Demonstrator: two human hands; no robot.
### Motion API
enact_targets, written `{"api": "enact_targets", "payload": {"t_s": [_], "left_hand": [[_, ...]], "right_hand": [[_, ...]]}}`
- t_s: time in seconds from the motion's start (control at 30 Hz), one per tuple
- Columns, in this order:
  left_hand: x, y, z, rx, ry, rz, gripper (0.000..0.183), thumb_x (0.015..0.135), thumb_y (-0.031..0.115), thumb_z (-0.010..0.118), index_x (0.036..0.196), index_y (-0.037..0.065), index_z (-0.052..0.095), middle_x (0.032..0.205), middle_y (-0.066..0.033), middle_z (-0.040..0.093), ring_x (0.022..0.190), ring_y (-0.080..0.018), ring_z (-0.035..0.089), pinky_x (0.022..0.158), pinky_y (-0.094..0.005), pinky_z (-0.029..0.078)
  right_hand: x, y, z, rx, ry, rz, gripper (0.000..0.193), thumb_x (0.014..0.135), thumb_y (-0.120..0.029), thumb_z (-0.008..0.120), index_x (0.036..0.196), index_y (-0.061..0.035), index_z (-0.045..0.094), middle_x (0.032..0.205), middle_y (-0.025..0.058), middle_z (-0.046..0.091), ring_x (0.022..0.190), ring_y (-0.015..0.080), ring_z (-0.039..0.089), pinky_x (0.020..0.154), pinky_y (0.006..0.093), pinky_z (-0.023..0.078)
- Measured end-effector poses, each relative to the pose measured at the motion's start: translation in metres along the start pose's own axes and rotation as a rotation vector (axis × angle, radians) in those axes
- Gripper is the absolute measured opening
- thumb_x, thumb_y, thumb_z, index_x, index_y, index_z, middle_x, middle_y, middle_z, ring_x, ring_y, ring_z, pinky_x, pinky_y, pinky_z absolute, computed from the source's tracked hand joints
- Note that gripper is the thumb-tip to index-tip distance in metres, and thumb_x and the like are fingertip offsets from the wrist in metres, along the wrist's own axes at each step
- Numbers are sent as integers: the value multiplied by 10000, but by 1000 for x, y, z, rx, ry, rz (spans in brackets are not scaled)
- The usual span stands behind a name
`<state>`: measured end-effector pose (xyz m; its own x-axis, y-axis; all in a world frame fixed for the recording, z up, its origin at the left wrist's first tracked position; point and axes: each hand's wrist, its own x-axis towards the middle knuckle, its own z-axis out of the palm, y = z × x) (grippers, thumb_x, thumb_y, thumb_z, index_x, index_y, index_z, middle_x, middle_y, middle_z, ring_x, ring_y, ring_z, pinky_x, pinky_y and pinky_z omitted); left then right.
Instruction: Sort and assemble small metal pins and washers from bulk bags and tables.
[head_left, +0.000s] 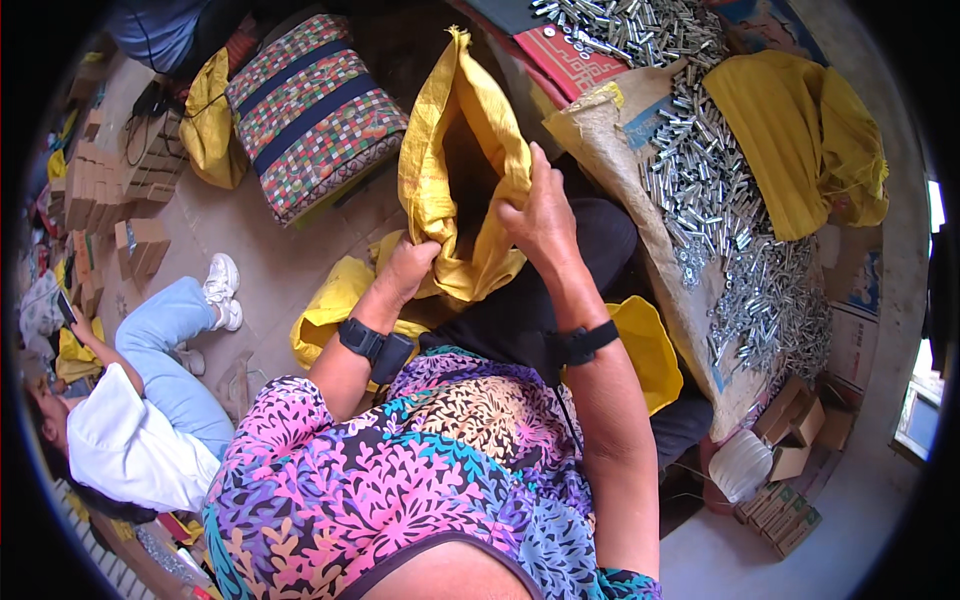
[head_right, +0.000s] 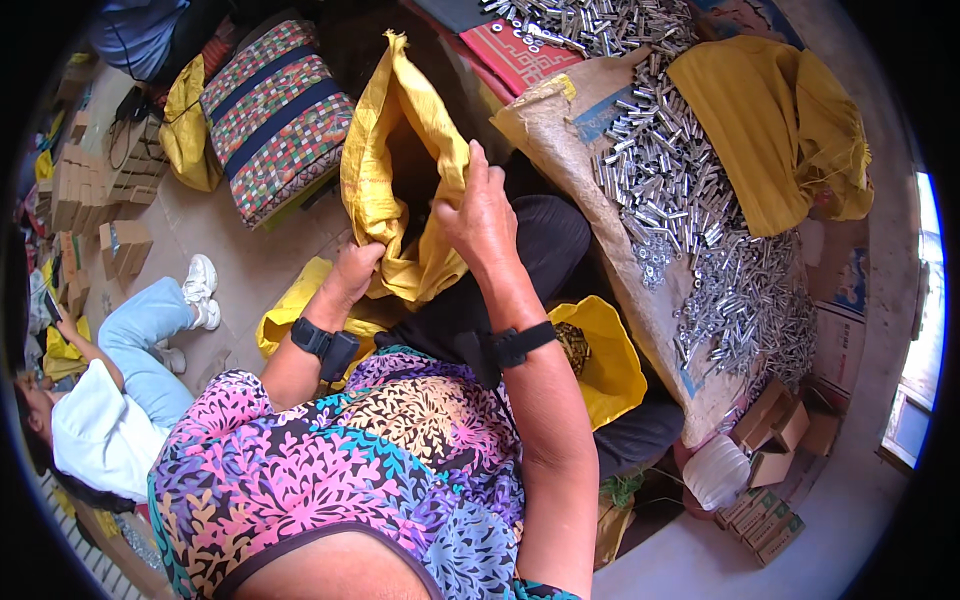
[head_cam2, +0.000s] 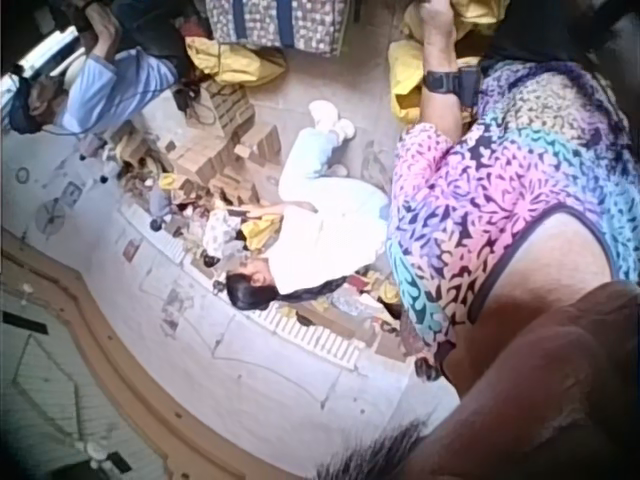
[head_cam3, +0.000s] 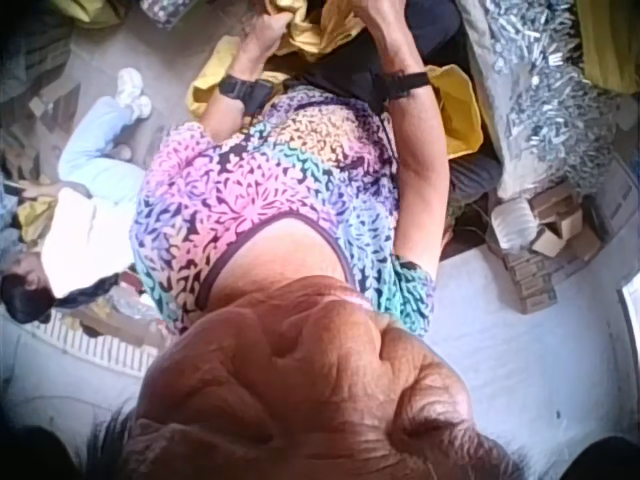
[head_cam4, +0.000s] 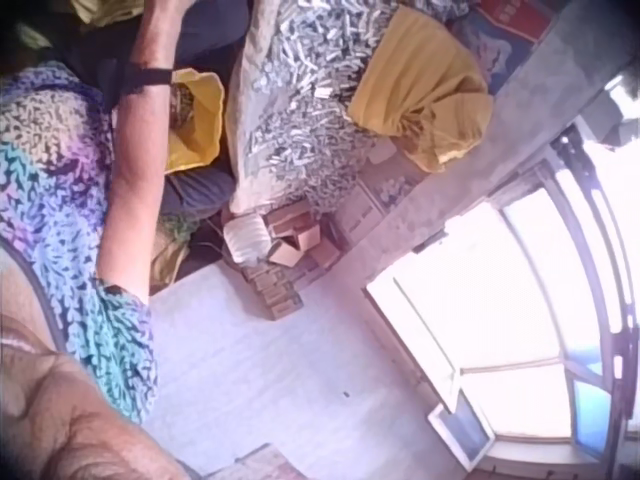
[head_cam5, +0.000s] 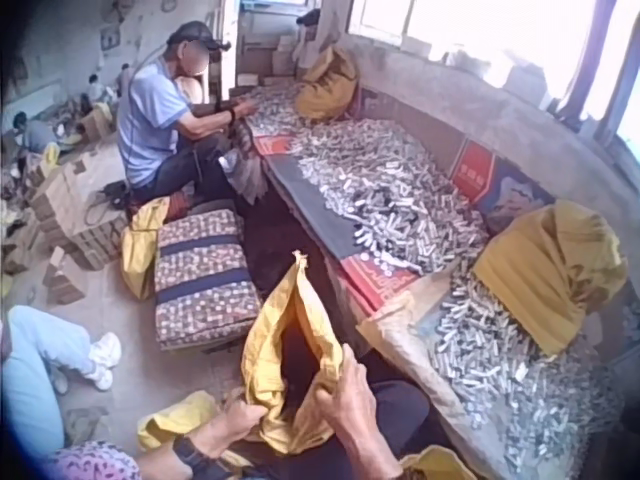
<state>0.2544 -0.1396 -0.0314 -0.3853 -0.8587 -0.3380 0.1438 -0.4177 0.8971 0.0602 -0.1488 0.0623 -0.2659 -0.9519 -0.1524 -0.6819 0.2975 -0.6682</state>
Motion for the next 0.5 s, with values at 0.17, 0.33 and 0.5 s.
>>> {"api": "enact_targets", "payload": {"t_s": [0.17,0.33,0.5], "left_hand": [[-9,-1,-22,-33,84,-78,324,801,59,522,1108,-11,598,1012,-37,616,939,-152,583,837,-288,462],[-20,19,-35,-176,210,-118,335,832,129,579,1137,-7,554,1039,-63,596,924,-151,570,833,-299,461],[-27,38,-32,300,595,486,375,853,97,615,1171,28,429,955,-13,523,787,-59,482,698,-191,407]], "right_hand": [[-14,30,2,161,-4,-60,508,746,21,535,1248,-51,510,1169,218,583,1087,376,558,903,396,459],[-35,35,-12,197,-11,-121,516,752,43,539,1261,-16,484,1188,202,577,1123,364,545,942,358,434],[-51,31,-10,218,-64,-91,534,753,42,545,1277,-16,464,1231,206,547,1147,362,527,965,355,420]]}}
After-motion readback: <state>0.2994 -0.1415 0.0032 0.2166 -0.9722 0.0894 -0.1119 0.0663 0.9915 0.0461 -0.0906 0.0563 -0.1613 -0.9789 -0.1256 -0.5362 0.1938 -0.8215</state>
